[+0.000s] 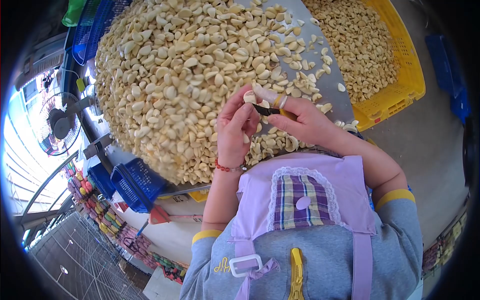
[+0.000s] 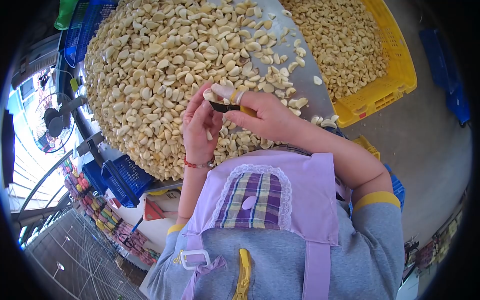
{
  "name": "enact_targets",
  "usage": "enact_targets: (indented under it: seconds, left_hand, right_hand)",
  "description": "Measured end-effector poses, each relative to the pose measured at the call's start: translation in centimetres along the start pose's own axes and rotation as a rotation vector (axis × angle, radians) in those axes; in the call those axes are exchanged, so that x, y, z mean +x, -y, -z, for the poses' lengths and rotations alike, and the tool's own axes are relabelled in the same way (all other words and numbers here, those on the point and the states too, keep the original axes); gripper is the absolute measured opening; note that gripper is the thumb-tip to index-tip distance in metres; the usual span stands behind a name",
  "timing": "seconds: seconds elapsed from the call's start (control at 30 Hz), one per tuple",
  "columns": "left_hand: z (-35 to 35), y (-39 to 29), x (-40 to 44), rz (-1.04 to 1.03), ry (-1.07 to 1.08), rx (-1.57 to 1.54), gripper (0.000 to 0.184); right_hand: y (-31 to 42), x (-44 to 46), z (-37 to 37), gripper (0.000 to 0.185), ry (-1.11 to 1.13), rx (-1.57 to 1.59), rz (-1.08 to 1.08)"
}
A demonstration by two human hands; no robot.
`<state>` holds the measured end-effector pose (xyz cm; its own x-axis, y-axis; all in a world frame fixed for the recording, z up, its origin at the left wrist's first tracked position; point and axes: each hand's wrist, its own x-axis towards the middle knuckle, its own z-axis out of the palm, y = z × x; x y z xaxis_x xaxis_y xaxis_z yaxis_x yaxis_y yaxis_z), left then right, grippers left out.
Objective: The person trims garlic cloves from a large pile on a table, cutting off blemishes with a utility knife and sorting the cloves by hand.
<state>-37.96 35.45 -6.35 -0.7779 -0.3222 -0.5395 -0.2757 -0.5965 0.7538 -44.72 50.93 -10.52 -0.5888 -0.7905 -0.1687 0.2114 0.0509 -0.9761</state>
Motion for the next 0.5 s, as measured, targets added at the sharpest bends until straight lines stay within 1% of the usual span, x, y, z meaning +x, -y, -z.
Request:
enact_targets:
  seconds: [0.03,0.1,0.17,0.2,0.23,0.3,0.4,0.5]
  left_hand:
    - [0.0,0.0,0.0,-0.006,-0.016,0.015,0.035]
    - [0.2,0.1,0.1,-0.020,-0.049,0.046,0.033]
    - [0.8,0.3,0.0,-0.038,-0.054,0.179,0.026]
    - [1.0,0.4,-0.1,-0.047,-0.056,0.246,0.022]
    - [1.0,0.4,-0.3,-0.059,-0.035,0.291,0.023]
    - [0.9,0.2,-0.7,-0.084,0.006,0.382,0.026]
    - [0.6,-0.1,-1.0,-0.083,0.003,0.362,0.026]
    - [4.0,1.2,-0.7,-0.032,0.463,-0.299,0.026]
  right_hand:
    - [0.4,0.1,0.1,0.048,-0.001,-0.023,-0.013]
    - [2.0,-0.3,0.6,0.048,0.004,-0.047,-0.130]
    - [3.2,-0.1,1.2,0.052,0.077,-0.020,-0.230]
    - [3.1,-0.1,1.3,0.052,0.096,-0.001,-0.229]
    - [2.9,0.0,1.3,0.053,0.114,0.017,-0.229]
    - [1.9,0.0,1.0,0.051,0.119,0.054,-0.154]
    - [2.0,-0.1,1.0,0.047,0.139,0.058,-0.128]
    - [0.9,0.0,0.7,0.042,0.123,-0.002,-0.091]
